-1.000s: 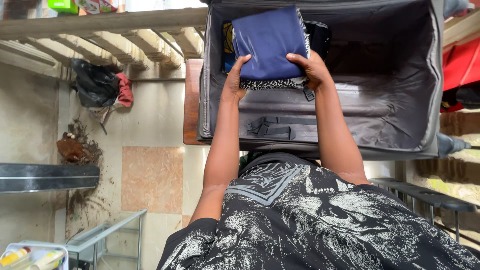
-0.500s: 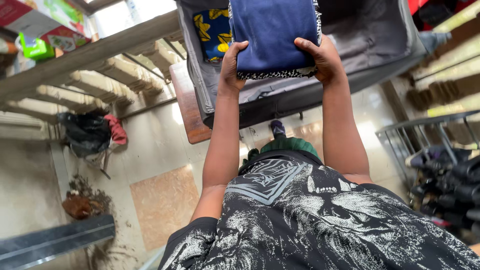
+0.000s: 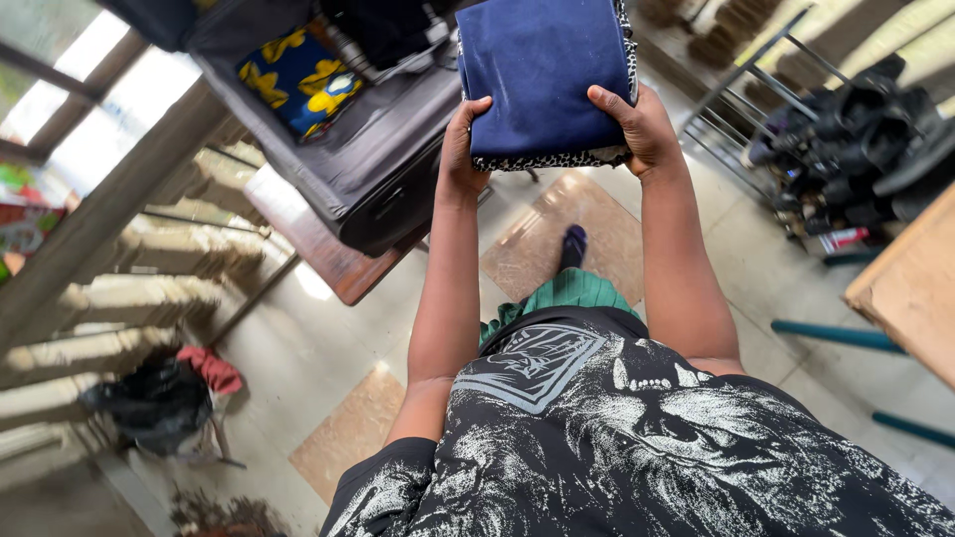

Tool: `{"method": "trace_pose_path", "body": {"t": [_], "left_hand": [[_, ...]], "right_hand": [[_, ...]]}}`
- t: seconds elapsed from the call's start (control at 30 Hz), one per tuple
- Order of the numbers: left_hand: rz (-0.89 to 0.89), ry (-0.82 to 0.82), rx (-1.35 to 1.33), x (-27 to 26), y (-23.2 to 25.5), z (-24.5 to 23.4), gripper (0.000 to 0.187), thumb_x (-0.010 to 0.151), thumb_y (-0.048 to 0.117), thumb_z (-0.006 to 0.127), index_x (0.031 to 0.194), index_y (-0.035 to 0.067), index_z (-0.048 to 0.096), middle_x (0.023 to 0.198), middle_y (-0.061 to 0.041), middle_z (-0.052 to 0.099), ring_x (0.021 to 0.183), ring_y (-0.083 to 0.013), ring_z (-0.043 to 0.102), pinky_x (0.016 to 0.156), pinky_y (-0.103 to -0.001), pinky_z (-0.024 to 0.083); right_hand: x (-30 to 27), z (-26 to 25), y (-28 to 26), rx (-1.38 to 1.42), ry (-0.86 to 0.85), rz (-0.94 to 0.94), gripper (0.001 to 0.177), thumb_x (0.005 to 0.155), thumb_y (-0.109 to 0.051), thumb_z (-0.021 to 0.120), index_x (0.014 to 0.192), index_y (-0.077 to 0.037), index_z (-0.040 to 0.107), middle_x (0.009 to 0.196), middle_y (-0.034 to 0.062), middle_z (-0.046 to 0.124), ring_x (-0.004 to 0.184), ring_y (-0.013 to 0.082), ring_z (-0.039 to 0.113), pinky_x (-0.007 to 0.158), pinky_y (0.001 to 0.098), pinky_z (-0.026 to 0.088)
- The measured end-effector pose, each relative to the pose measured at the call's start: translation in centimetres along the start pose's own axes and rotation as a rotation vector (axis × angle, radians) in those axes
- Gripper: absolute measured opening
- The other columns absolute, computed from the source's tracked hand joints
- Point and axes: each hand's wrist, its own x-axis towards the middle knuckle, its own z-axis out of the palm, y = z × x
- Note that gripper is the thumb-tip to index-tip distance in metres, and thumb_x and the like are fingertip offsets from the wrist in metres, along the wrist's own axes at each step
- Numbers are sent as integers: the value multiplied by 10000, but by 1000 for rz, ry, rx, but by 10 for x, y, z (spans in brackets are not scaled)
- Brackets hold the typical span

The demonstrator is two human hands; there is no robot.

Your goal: The person removes several folded garments and a black mesh bag from a suitcase and stacks them onto a wooden table.

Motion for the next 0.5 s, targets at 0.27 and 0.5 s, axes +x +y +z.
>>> {"method": "trace_pose_path", "body": {"t": [0.27, 0.5], "left_hand": [[-227, -143, 82, 11, -83, 73, 352, 894, 183, 651, 1163, -43, 620, 998, -140, 721, 856, -209, 716, 808, -335, 580], [-416, -239, 134, 12, -178, 140, 386, 890, 196, 671, 1178, -55, 618, 1045, -161, 712, 900, -221, 716, 833, -348, 581]], "right_hand": [[-95, -78, -23, 18, 294, -117, 557, 849, -286, 866, 1268, 9, 646, 1200, 112, 714, 1080, 200, 696, 977, 355, 582], [-183, -143, -50, 11, 514, -171, 567, 823, -345, 869, 1241, -26, 655, 1171, 91, 710, 1054, 178, 705, 937, 336, 591]]}}
